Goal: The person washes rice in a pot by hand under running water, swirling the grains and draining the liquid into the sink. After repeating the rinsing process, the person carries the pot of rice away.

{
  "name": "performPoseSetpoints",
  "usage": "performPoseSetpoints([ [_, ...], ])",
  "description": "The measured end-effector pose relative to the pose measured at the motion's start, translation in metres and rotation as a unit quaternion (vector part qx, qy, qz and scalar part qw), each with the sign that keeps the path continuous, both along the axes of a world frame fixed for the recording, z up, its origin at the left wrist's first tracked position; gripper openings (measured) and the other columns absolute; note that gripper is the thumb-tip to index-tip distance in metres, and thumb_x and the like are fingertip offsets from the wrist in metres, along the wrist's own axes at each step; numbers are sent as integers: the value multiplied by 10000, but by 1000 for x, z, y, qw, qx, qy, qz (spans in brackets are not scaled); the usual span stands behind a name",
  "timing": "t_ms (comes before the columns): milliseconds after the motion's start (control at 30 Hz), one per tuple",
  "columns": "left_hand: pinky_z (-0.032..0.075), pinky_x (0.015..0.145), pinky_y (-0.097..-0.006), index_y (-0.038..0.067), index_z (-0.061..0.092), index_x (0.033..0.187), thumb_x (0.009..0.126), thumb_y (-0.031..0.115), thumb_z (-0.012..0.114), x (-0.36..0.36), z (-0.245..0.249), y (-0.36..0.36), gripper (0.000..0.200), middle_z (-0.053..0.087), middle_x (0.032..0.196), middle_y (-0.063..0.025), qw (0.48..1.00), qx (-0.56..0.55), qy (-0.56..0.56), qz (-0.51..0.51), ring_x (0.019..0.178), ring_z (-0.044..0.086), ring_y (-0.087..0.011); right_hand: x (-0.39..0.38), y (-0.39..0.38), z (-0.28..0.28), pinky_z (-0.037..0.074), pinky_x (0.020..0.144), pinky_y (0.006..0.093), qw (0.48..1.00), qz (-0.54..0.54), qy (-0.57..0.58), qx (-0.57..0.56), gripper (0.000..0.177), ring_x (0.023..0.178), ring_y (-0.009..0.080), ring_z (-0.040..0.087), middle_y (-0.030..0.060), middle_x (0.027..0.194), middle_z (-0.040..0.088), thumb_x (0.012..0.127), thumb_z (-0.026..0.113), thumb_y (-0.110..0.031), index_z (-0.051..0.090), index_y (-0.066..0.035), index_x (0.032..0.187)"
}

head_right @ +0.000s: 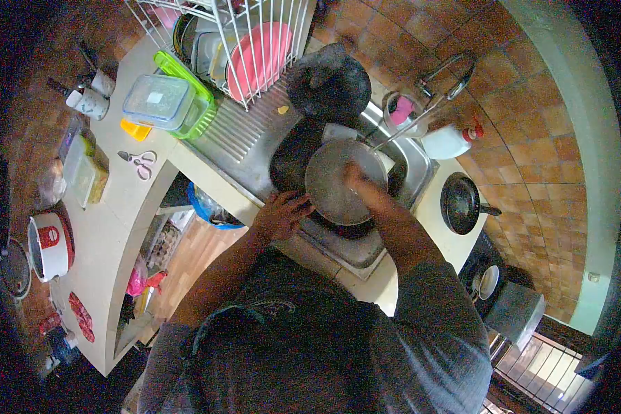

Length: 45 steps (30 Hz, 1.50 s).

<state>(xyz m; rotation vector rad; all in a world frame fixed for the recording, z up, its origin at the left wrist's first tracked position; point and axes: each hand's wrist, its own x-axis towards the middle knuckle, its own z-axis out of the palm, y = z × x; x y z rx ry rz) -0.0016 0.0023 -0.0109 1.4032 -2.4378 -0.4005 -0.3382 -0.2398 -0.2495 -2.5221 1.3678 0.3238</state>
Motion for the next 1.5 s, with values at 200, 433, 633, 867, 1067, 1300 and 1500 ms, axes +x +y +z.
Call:
performPoseSetpoints([
  [200, 395, 1078, -561, 303, 559, 1423, 826, 341, 702, 1, 13, -1, 614, 425, 1552, -21, 999, 26, -22, -4, 1366, 416, -332, 6, -7, -13, 448, 1057, 472, 981, -51, -35, 184, 478, 1237, 374, 564, 205, 1376, 571, 986, 524, -290, 540, -48, 1397],
  [433, 376, 1104, -538, 308, 541, 1436, 855, 326, 672, 0, 9, 1, 596, 409, 1559, -13, 1000, 15, -28, 1, 1362, 416, -315, 12, 28, -12, 450, 1053, 466, 977, -35, -45, 208, 480, 1243, 370, 561, 197, 1381, 571, 988, 519, -296, 538, -52, 1401],
  [633, 398, 1083, -589, 302, 526, 1447, 798, 317, 706, 2, 16, -2, 674, 435, 1550, -34, 999, 49, -6, -9, 1356, 430, -346, 9, 57, -9, 452, 1050, 461, 972, -20, -53, 227, 481, 1248, 367, 559, 191, 1385, 571, 991, 515, -300, 536, -54, 1404],
  [867, 409, 1088, -520, 291, 562, 1413, 862, 319, 649, 0, 14, -2, 558, 426, 1547, -13, 999, 29, -31, -3, 1359, 422, -305, 52, 29, -7, 453, 1046, 456, 967, -5, -63, 248, 483, 1254, 363, 555, 183, 1391, 571, 993, 509, -305, 534, -58, 1407],
  [1067, 412, 1082, -516, 286, 590, 1386, 849, 315, 660, 2, 20, -1, 542, 448, 1531, -28, 1000, 10, -24, -1, 1346, 435, -310, 8, 35, 9, 455, 1043, 451, 961, 12, -73, 267, 485, 1259, 360, 553, 177, 1395, 570, 995, 505, -309, 533, -61, 1410],
  [1300, 389, 1106, -514, 296, 545, 1432, 854, 329, 665, 2, 25, -1, 591, 416, 1557, -19, 998, 41, -43, -7, 1373, 413, -311, 18, 15, 15, 457, 1039, 445, 953, 28, -83, 289, 486, 1265, 357, 550, 170, 1400, 570, 998, 500, -315, 531, -64, 1414],
  [1500, 386, 1109, -507, 304, 536, 1442, 858, 331, 661, 1, 17, -1, 597, 417, 1558, -15, 999, 26, -32, 2, 1370, 420, -304, 27, 6, 28, 476, 986, 468, 975, 141, -44, 163, 368, 1166, 343, 591, 150, 1266, 625, 934, 547, -271, 601, -84, 1247],
])
